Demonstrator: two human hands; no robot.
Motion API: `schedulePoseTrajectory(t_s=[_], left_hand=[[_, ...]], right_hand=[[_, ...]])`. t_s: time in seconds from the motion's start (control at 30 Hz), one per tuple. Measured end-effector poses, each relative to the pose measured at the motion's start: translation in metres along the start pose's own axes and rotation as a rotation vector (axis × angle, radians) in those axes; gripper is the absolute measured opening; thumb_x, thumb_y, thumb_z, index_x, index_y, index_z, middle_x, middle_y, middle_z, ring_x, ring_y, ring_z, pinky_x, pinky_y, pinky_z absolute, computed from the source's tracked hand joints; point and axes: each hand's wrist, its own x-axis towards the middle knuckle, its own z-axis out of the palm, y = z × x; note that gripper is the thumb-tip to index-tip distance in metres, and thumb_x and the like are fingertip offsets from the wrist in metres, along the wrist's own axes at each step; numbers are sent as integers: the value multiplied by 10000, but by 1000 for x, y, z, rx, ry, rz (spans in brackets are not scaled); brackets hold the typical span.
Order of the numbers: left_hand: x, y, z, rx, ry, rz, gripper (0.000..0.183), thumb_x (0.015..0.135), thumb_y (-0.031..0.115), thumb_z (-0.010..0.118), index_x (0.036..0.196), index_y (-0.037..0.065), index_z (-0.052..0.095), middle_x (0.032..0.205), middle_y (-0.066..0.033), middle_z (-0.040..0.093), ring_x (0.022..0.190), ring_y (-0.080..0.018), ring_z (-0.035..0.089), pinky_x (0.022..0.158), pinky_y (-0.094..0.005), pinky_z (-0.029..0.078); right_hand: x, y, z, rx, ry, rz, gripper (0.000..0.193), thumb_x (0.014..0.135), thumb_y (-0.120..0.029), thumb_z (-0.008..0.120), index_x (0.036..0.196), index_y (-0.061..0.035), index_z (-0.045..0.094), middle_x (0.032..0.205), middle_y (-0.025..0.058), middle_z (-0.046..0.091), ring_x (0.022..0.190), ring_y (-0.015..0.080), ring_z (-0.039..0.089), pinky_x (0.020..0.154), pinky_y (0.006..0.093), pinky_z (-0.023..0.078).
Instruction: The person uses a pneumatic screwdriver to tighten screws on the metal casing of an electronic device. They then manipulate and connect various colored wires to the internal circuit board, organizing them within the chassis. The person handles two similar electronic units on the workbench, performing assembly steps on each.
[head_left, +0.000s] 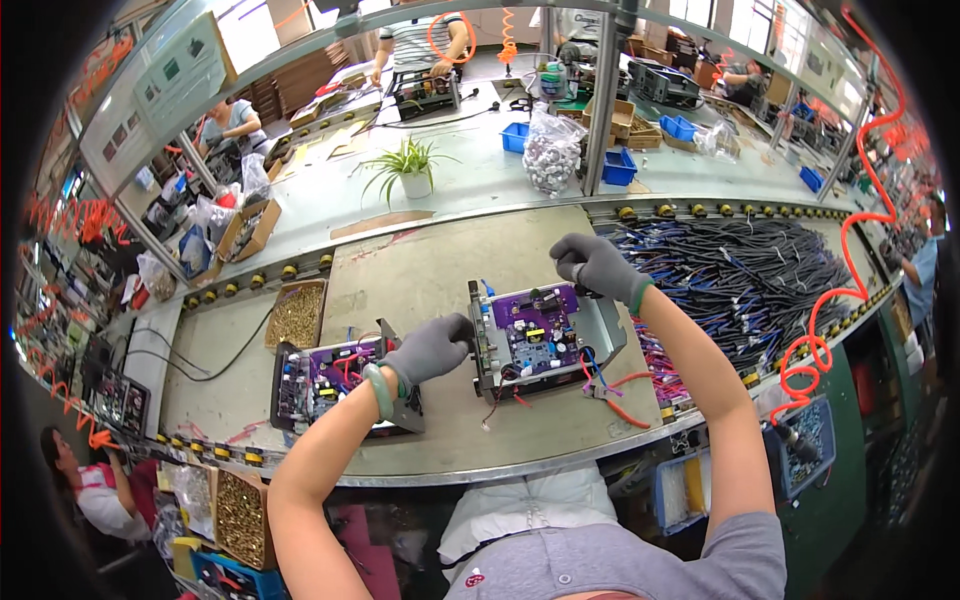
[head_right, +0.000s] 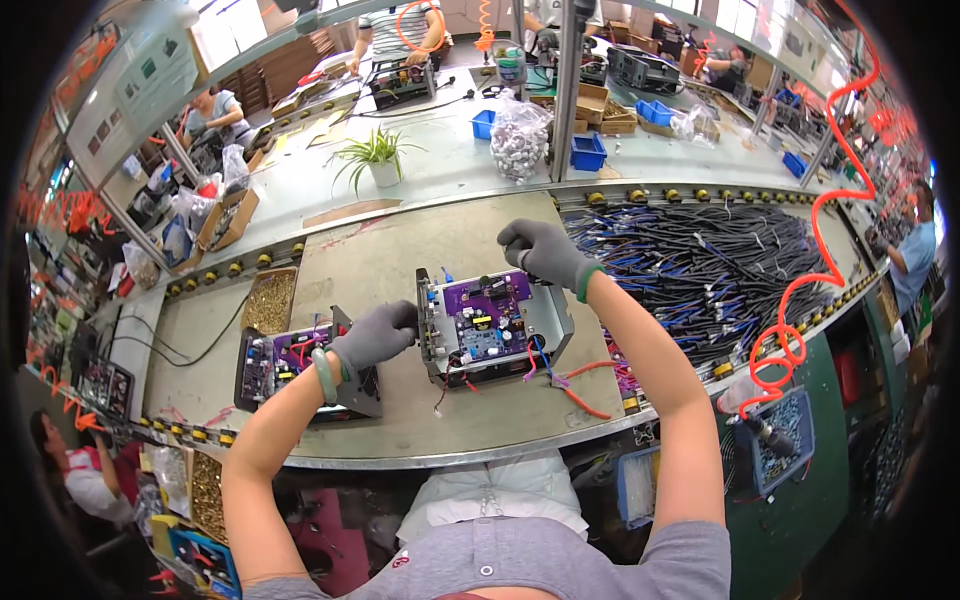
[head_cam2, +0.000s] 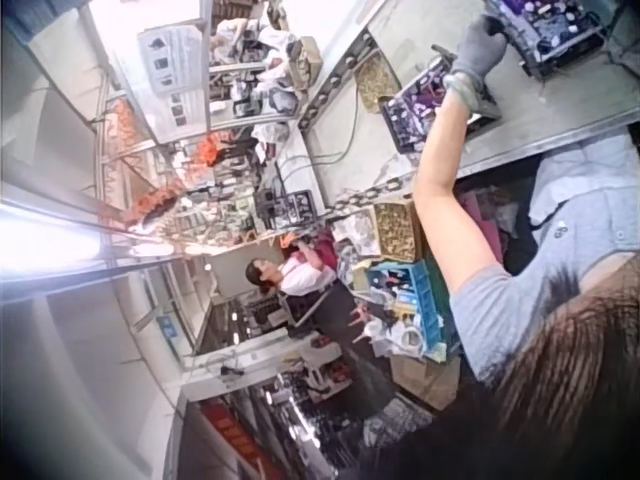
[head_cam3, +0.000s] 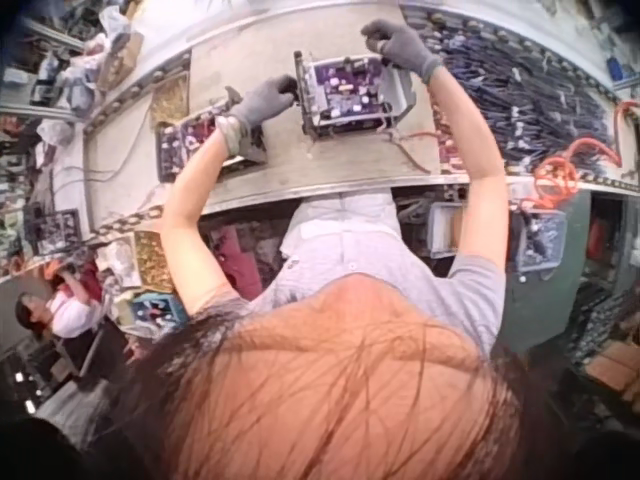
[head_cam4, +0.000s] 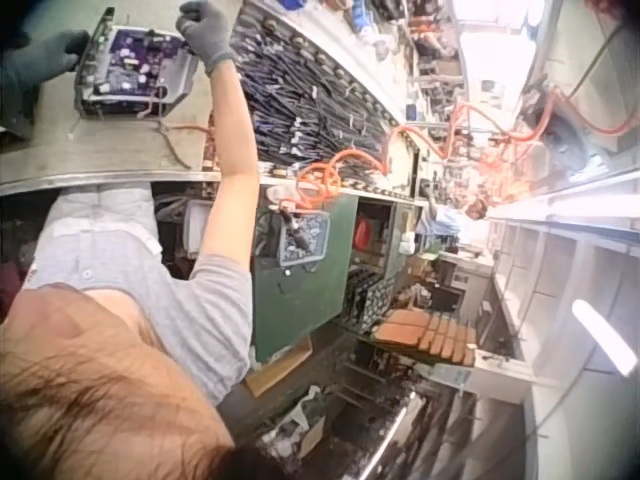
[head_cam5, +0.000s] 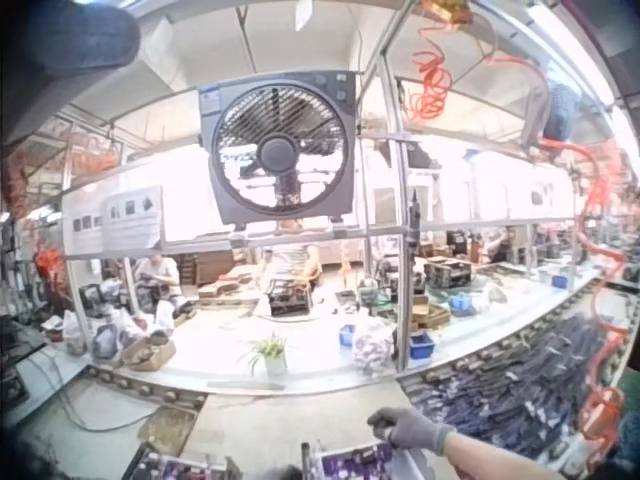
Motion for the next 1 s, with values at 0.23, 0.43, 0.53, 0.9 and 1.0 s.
schedulePoseTrajectory(t_s=[0.23,0.43,0.53,0.9,1.0], left_hand=[[-6,4,1,182,-26,-36,398,928,309,569,1201,24,616,1089,-173,710,1051,-326,673,952,-415,511],[-3,0,3,165,-50,-4,393,947,341,534,1199,51,622,1130,-182,700,1064,-349,663,944,-427,506],[-5,4,2,167,-42,-15,390,947,339,535,1200,55,623,1137,-179,699,1070,-347,661,947,-429,504],[-4,4,1,184,-55,-30,388,943,336,538,1207,65,623,1134,-163,705,1076,-346,660,944,-441,506],[-6,7,0,191,-55,-24,386,944,333,537,1206,63,622,1129,-167,706,1075,-348,660,943,-444,505]], right_hand=[[-9,-30,4,-261,-88,12,210,869,-7,618,1065,5,691,884,61,707,760,101,636,715,263,533],[-3,-34,10,-406,-112,44,169,885,-53,619,1032,-27,698,879,83,710,780,143,657,727,301,528],[-2,-30,12,-552,-64,-57,145,899,-87,620,1020,-52,692,886,111,709,805,204,676,761,330,532],[1,-29,11,-943,-184,-172,185,875,-175,620,1025,-184,728,982,51,718,953,267,656,877,410,483],[-1,-43,8,-1023,-203,-168,187,858,-202,630,1002,-200,749,988,29,710,1019,252,626,934,409,449]])
